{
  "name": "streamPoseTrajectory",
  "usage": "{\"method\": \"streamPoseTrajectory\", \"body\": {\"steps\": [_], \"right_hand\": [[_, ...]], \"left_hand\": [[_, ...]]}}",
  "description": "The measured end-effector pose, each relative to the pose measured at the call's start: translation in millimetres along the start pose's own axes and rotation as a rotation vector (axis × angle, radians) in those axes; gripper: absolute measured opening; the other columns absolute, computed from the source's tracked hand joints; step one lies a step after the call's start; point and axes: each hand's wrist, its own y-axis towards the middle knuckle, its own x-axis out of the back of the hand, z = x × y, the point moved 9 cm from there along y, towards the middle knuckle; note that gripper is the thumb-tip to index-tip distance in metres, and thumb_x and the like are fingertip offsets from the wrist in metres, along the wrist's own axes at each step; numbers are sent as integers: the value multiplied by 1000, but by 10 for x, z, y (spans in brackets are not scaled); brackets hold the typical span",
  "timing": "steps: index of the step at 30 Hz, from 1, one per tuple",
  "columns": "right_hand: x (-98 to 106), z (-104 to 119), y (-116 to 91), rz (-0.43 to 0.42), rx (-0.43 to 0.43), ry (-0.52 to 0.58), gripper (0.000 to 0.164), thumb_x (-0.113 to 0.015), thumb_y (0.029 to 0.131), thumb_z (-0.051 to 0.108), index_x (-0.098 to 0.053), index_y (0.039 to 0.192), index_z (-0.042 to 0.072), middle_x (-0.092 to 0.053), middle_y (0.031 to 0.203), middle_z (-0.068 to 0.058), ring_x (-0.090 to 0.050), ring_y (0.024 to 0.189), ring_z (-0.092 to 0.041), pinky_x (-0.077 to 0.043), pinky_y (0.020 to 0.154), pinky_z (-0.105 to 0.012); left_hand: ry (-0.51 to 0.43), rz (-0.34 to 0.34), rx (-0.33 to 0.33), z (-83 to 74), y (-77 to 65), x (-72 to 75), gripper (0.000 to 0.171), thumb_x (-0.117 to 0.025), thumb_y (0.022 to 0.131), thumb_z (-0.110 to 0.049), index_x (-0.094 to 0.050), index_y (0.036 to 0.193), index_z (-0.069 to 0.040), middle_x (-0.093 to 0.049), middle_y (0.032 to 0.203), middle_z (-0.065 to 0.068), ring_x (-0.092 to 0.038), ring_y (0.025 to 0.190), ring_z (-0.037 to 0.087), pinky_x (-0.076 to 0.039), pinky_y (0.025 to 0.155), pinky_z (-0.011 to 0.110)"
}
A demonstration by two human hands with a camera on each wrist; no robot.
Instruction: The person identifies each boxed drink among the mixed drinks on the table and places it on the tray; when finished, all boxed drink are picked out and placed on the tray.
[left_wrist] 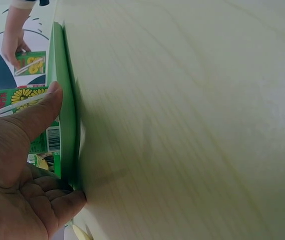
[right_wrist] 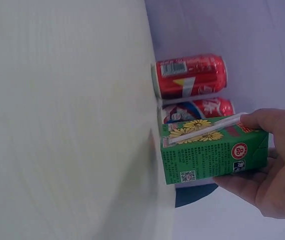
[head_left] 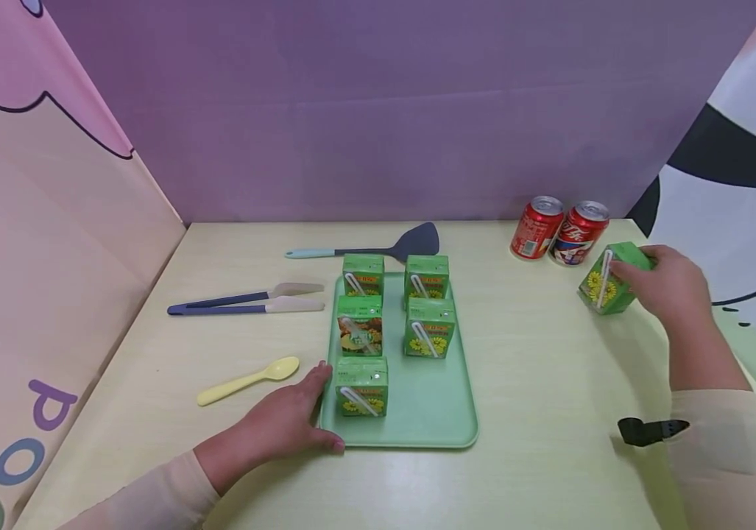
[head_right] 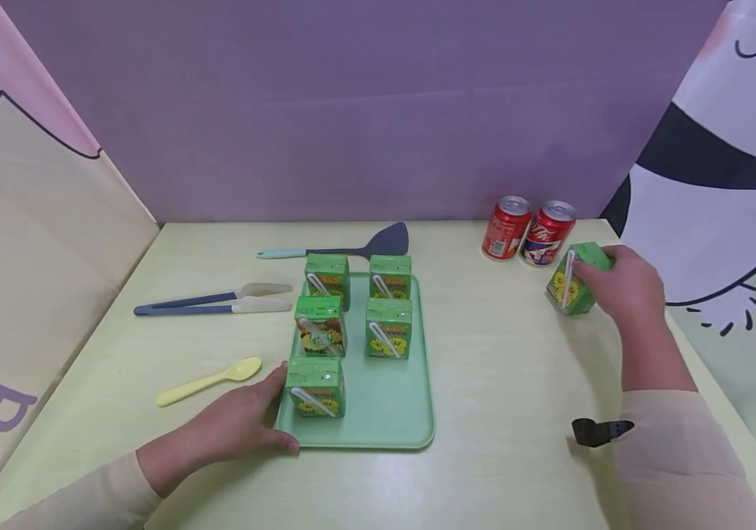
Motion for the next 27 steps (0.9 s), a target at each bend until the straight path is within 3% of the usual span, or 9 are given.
{"method": "streamPoseTrajectory", "body": {"steps": [6,13,22,27], "right_hand": [[-30,366,-159,32,83,-26,89,-46,91,67,-38,143,-5,-47,127,-33,-48,107,-48,-54,64,-44],[-103,833,-429,106,220,-59,89,-53,88,67,-40,142,-2,-53,125,-29,-53,107,-46,-56,68,-45],[-266,1326,-924,248,357,-75,71,-59,92,54,-44,142,7,-57,126,-23,-56,108,-39,-56,74,-45],[-358,1559,-1238,276,451,-74,55,-67,90,44,-54,133,12,-66,116,-13,-62,99,-28,-55,72,-37]], "left_hand": [[0,-2,4,10,-3,-3,119,-86,67,-53,-23,156,-6,-31,159,16,-52,129,34,-45,104,46],[-8,-3,-1,9,1,-7,119,-86,66,-53,-24,155,-5,-31,158,15,-53,129,33,-45,104,45],[-1,-17,-13,4,-6,0,118,-86,67,-52,-24,155,-5,-32,158,17,-52,129,35,-45,104,46],[-6,-13,-13,-6,-10,7,117,-86,67,-50,-25,155,-4,-31,158,17,-51,130,34,-45,105,45]]}}
